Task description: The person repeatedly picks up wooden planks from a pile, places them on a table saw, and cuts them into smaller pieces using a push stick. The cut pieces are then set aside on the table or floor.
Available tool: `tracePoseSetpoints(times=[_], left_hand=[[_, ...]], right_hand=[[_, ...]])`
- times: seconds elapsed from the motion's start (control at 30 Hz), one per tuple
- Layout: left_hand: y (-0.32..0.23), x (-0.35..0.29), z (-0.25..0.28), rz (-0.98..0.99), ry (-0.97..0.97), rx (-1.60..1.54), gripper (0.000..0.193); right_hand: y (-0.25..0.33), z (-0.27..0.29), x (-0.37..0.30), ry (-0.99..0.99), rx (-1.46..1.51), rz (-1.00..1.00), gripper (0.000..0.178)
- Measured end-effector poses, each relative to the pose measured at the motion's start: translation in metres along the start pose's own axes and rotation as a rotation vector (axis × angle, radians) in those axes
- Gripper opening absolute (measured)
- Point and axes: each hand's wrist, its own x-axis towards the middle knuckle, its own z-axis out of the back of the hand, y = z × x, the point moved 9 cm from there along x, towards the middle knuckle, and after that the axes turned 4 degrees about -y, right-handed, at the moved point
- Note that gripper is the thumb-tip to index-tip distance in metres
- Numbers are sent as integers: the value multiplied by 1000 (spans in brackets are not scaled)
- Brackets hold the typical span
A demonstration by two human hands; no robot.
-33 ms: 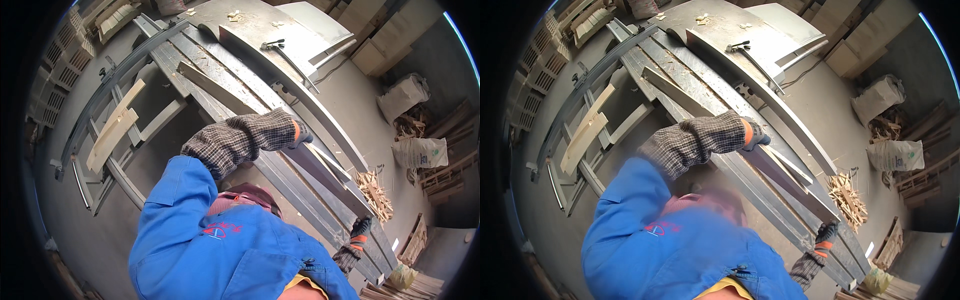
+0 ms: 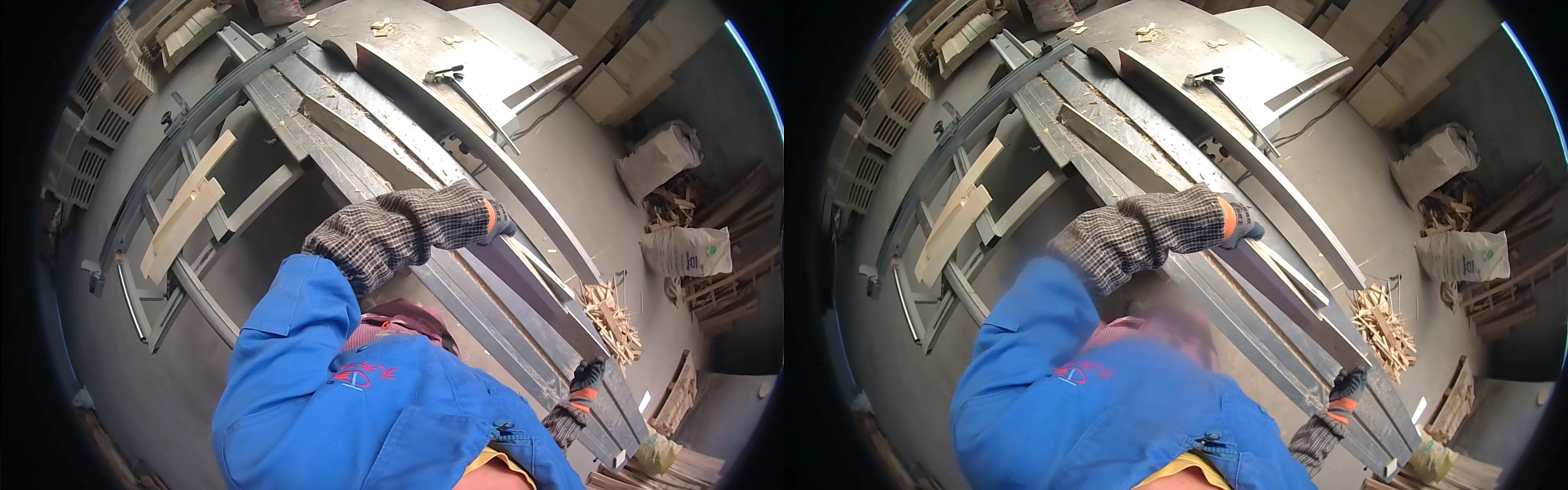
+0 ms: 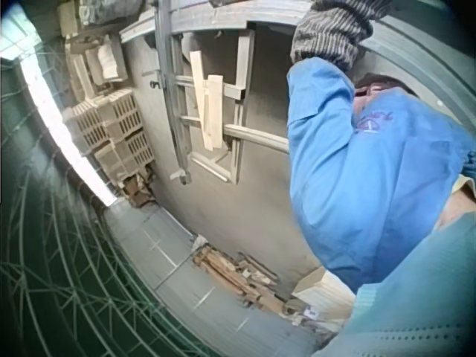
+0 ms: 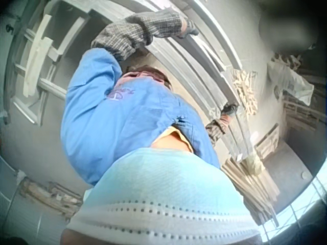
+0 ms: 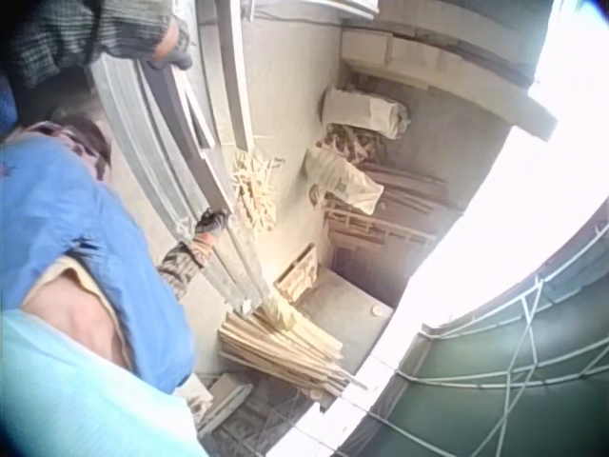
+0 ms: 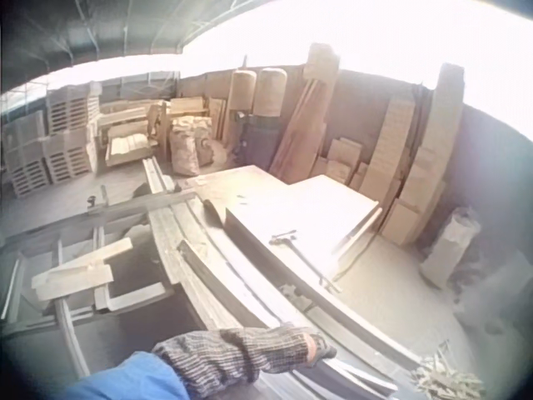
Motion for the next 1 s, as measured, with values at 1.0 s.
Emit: tracePoseSetpoints(times=[1.0], left_hand=[[231, 148, -145, 921, -1327, -1505, 38]], right_hand=[[-95, -67, 205, -90, -410, -433, 21]])
